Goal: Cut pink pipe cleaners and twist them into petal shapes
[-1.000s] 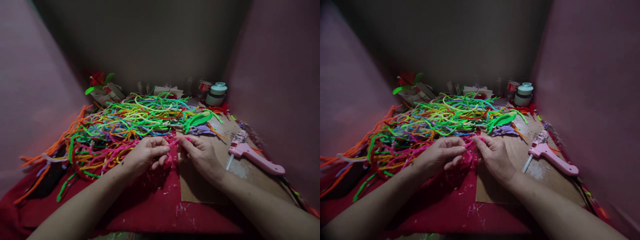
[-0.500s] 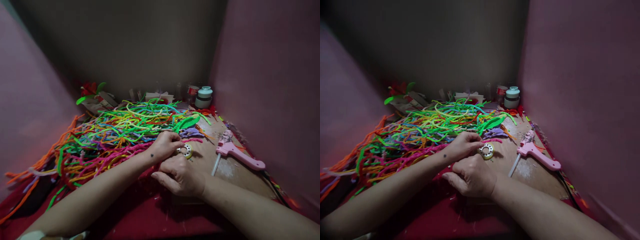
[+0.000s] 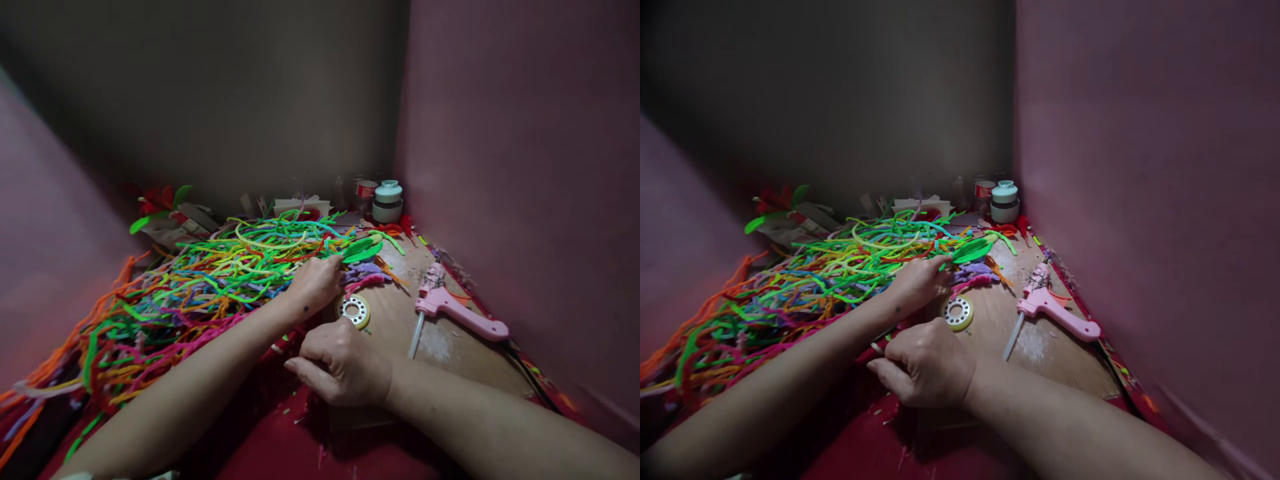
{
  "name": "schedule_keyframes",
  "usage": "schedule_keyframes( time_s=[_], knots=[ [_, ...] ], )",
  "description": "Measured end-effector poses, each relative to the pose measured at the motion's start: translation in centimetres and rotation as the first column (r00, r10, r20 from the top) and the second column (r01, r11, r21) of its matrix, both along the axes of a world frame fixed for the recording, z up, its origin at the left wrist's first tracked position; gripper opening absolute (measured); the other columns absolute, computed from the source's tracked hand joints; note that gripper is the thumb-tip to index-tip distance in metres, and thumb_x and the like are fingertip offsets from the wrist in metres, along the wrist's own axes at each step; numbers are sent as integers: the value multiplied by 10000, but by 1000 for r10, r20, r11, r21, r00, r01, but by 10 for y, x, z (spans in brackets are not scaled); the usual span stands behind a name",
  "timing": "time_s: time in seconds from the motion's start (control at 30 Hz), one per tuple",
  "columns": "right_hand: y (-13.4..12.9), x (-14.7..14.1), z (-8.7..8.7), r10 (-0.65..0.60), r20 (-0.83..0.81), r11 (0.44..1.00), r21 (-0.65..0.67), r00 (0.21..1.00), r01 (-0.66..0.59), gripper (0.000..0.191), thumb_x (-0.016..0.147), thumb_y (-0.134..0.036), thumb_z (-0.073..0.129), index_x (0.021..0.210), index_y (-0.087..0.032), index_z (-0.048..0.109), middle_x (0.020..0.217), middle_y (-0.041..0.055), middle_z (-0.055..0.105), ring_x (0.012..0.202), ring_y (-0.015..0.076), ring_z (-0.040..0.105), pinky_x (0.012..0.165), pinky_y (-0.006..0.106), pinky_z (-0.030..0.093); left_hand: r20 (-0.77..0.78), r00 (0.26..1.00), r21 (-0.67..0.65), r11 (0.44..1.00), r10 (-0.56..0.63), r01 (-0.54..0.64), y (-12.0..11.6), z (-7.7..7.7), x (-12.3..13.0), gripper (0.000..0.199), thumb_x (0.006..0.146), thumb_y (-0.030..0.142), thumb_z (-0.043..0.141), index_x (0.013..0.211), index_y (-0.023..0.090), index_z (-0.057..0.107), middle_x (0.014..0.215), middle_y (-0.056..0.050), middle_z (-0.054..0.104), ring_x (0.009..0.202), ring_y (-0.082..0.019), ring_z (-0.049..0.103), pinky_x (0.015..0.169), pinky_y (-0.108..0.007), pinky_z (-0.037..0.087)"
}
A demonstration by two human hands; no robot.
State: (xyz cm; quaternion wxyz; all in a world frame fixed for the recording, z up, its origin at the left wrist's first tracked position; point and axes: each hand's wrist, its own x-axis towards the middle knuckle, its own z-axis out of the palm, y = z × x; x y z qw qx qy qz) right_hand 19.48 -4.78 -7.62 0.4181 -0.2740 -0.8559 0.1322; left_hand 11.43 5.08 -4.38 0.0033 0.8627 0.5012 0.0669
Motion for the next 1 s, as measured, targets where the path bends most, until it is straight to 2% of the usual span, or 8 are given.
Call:
schedule_keyframes(
  time_s=[0.17,0.3,0.43,0.5,0.63,0.73,0.9,1.0],
  knots=[
    [1,0,-1,6,6,1000,14,1000,-6,341,849,-271,491,529,-159,523,517,9,569,490,95,493,501,233,328,14,1000,-38,999,-10,11,5,-1,2,400,834,321,469,1206,187,534,960,-128,690,871,-258,645,702,-319,459],
    [1,0,0,5,-6,1000,18,1000,-5,346,851,-260,484,520,-163,511,511,8,565,487,94,484,496,230,327,73,997,-74,997,-29,35,-1,9,1,376,844,316,472,1192,195,545,855,-71,694,751,-186,634,639,-253,435],
    [0,0,0,-2,-2,1000,22,1000,2,346,838,-245,488,502,-166,498,472,-2,541,456,93,459,477,244,299,226,964,-190,964,-142,187,-18,26,-12,211,845,289,491,866,173,666,682,-4,632,618,-108,544,577,-198,373],
    [0,0,0,-7,-8,1000,23,1000,7,337,826,-235,499,496,-166,495,462,-3,537,449,93,451,477,251,289,283,938,-212,941,-200,265,-30,32,-25,254,837,308,511,682,143,626,575,26,539,544,-78,456,547,-188,337],
    [-1,0,1,-11,-43,1000,-2,999,11,334,826,-226,498,498,-165,481,459,-4,519,449,90,425,479,245,286,360,923,-244,940,-140,237,-60,34,-59,345,864,327,465,583,135,528,521,54,413,489,-55,357,478,-176,280],
    [-2,1,3,-11,-59,1000,-24,998,9,322,829,-220,488,513,-164,470,464,-11,490,452,87,399,473,236,276,414,902,-211,952,-120,223,-82,26,-84,325,878,295,445,601,143,519,549,47,463,507,-55,418,493,-160,316],
    [-5,1,3,58,-11,996,-72,998,-59,281,827,-204,483,548,-166,471,486,-21,463,465,85,392,481,238,271,492,846,-70,960,-203,271,-103,-6,-106,212,890,202,422,750,161,577,628,22,591,558,-63,535,545,-143,380],
    [-7,1,2,66,-10,993,-94,998,-67,289,843,-213,469,558,-168,452,501,-24,449,474,83,387,488,241,262,462,815,29,925,-349,380,-108,-24,-107,194,874,149,417,719,162,533,586,15,567,503,-72,498,505,-169,353]
  ],
)
